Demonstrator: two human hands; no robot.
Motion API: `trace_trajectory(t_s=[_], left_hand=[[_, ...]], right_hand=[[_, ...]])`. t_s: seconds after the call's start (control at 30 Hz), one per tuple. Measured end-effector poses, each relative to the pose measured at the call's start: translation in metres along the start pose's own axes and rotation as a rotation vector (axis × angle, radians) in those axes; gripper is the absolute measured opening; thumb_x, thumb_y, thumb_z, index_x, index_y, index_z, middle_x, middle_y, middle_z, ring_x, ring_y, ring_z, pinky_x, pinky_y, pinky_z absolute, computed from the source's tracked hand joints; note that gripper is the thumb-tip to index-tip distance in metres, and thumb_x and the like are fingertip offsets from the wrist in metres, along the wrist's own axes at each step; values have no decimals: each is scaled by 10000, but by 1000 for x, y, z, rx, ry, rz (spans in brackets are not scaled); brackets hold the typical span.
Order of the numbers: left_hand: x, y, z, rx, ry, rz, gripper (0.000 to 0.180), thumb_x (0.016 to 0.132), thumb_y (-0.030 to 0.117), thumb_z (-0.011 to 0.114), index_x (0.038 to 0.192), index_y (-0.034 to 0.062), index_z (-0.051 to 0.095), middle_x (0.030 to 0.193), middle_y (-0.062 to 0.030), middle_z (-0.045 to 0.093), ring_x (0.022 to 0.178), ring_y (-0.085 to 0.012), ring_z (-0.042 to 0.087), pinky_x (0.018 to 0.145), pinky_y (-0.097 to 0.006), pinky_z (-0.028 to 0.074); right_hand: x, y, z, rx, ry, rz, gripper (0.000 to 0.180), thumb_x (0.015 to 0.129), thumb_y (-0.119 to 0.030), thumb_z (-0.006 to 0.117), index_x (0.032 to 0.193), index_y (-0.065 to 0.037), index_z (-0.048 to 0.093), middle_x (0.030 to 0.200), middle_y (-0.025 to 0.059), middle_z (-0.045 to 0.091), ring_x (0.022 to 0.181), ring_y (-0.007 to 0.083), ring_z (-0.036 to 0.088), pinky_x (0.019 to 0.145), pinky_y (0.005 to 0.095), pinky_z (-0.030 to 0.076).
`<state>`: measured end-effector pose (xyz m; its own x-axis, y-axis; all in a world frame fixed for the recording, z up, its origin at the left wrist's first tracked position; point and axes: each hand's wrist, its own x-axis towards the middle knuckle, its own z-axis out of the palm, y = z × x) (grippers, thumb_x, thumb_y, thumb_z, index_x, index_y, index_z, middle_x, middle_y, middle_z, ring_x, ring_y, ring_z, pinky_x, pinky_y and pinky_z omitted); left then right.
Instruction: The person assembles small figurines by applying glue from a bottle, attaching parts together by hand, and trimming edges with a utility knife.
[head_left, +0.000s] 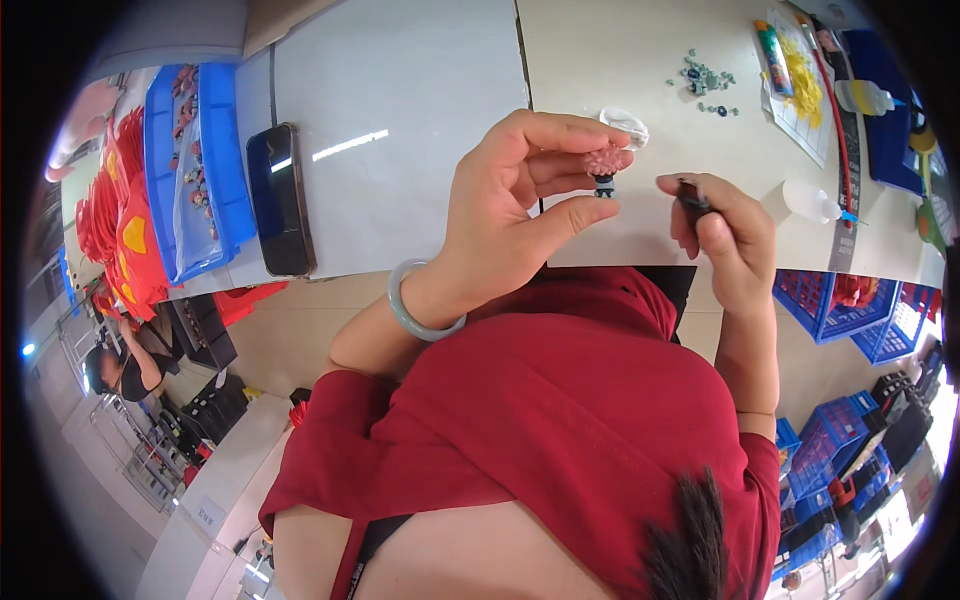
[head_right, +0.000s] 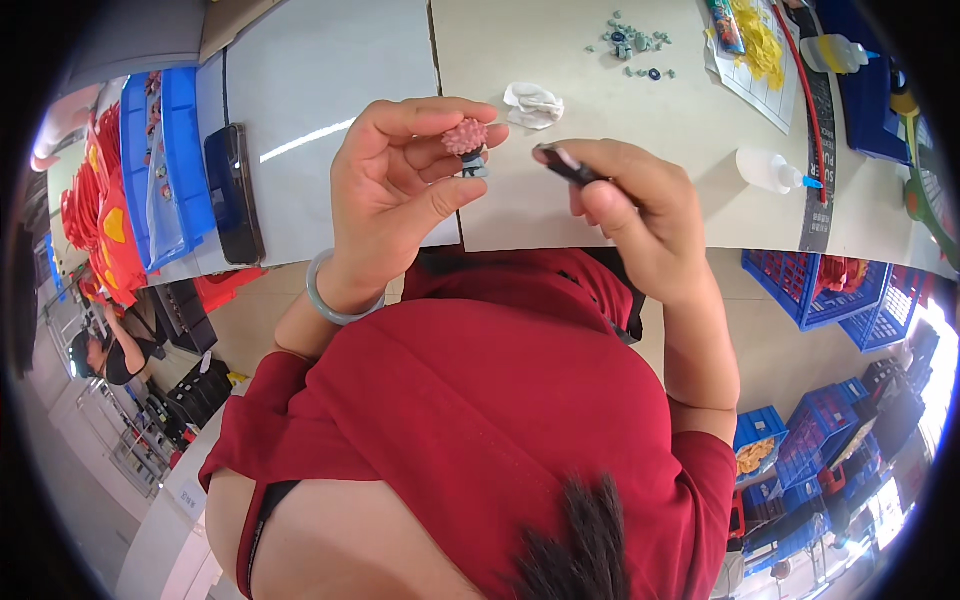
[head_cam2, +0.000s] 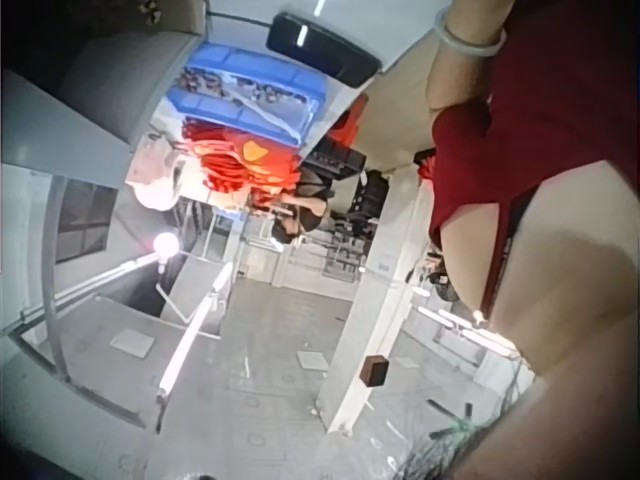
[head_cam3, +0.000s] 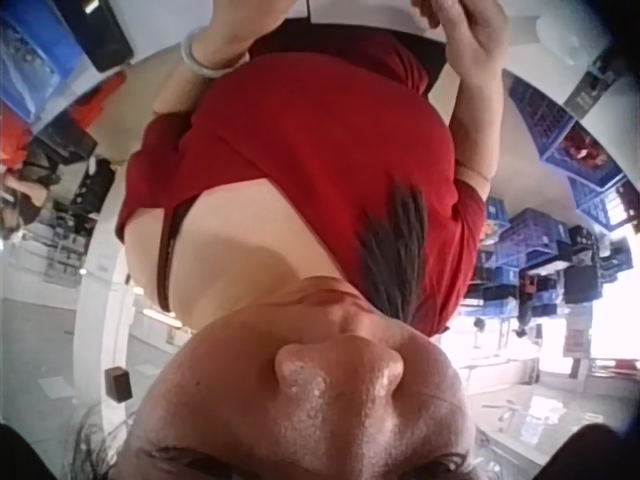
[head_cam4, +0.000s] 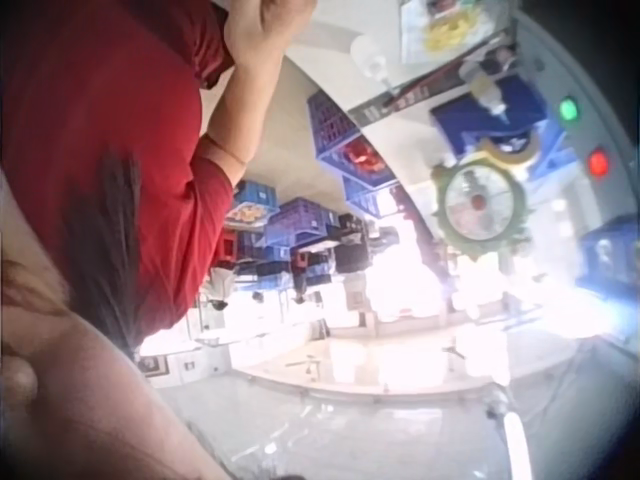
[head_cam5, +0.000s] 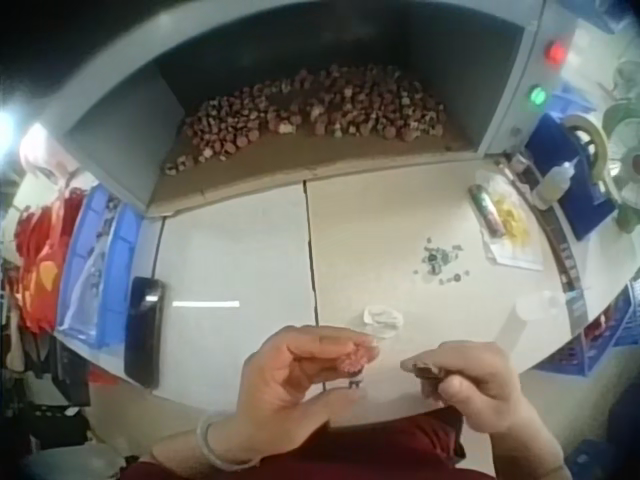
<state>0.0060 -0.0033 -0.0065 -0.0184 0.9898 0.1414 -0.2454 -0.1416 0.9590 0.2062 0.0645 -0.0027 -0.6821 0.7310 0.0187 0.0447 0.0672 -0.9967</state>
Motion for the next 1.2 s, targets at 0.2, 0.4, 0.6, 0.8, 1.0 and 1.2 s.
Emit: trace_trajectory(t_s=[0.2, 0.4, 0.6, 0.8, 1.0, 1.2], left_hand=[[0, 1, 0, -25, -20, 61, 373, 751, -143, 531, 1061, 20, 406, 1142, -215, 487, 1071, -299, 515, 900, -352, 446], [-3, 3, 0, -13, -70, 56, 394, 749, -147, 528, 1077, 29, 400, 1149, -223, 481, 1077, -300, 511, 907, -352, 439], [-4, 2, 1, -28, -57, 25, 371, 760, -134, 525, 1077, 13, 400, 1141, -224, 487, 1071, -296, 516, 903, -349, 440], [3, 3, -4, 40, -42, 32, 375, 760, -124, 539, 1092, -10, 406, 1128, -222, 499, 1041, -271, 536, 878, -333, 454], [-4, 9, -8, 165, 26, 0, 378, 715, -159, 506, 1068, -29, 475, 1114, -158, 533, 1009, -213, 549, 852, -307, 468], [-14, 50, -84, 542, 463, 98, 330, 744, -50, 573, 1068, -15, 519, 1035, -106, 571, 919, -151, 567, 766, -257, 461]], right_hand=[[18, 16, -5, -769, 312, -64, 243, 774, -116, 591, 1014, -78, 608, 702, 58, 530, 640, 180, 497, 577, 277, 400], [20, 30, -3, -1186, 373, -210, 250, 736, -128, 621, 985, -130, 624, 798, -1, 558, 787, 191, 513, 689, 318, 387], [27, 29, 24, -1165, 223, -335, 243, 624, -63, 601, 851, -135, 652, 889, -57, 584, 873, 164, 506, 753, 302, 344], [30, 13, 23, -452, 346, -295, 216, 637, 49, 617, 808, -79, 646, 825, 38, 590, 724, 185, 551, 621, 278, 426], [29, -16, 38, -481, 192, -470, 188, 625, 90, 634, 781, -15, 632, 802, 90, 576, 673, 210, 543, 561, 268, 433], [34, 5, 36, -679, 249, -279, 204, 665, 64, 606, 857, -6, 617, 840, 116, 573, 711, 256, 552, 600, 307, 447]])
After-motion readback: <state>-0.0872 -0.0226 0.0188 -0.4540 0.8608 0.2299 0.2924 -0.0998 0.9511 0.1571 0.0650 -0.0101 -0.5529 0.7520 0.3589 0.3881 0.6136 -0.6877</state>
